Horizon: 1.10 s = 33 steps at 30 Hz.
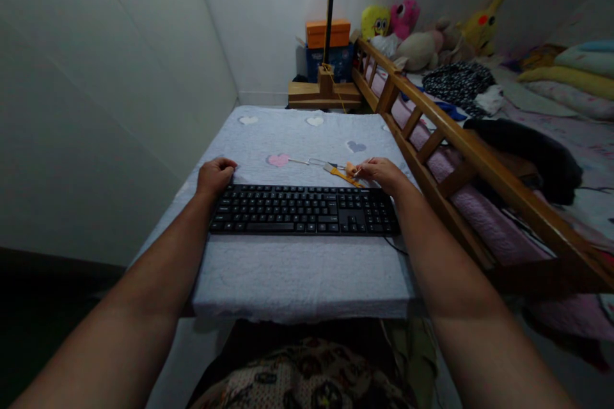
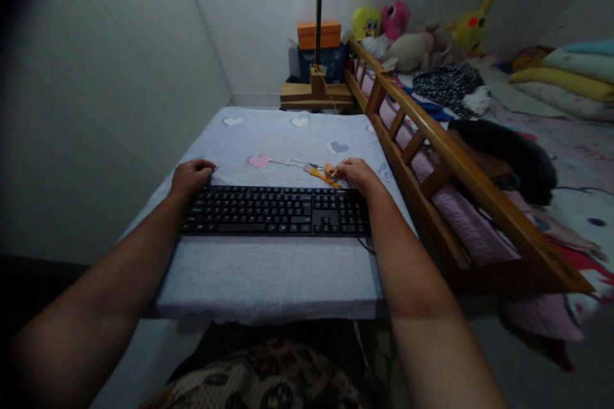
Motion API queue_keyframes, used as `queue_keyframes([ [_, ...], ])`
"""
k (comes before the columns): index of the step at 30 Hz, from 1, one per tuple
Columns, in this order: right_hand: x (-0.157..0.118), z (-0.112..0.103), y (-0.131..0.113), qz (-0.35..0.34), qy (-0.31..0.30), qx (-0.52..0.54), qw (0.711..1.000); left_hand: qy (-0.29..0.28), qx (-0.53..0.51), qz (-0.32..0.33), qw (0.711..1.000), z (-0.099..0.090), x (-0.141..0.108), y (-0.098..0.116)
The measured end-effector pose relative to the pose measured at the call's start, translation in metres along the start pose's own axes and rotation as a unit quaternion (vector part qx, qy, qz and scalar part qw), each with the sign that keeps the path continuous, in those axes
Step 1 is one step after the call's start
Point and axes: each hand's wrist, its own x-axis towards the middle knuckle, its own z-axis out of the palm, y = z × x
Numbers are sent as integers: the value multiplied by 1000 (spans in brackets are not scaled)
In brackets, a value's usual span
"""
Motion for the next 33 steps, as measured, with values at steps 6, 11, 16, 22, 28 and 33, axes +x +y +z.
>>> queue_keyframes([
  [6, -22, -12, 2, -78, 17, -8, 997, -6, 4, 0, 1000, 0, 0, -1],
  [11, -78, -21, 18, -214, 33, -90, 972, -8, 4, -6, 1000, -1, 1, -2],
  [16, -125, -8, 54, -302, 94, -184, 931, -7, -4, -9, 1000, -1, 0, 0],
  [22, -138, 12, 86, -332, 155, -209, 907, -6, -9, -14, 1000, -3, -2, 4],
  [28, -135, 20, 95, -345, 175, -234, 892, -8, -10, -21, 1000, -2, -1, 1],
  [33, -134, 22, 99, -345, 178, -247, 888, -7, -6, -13, 1000, -1, -1, 0],
])
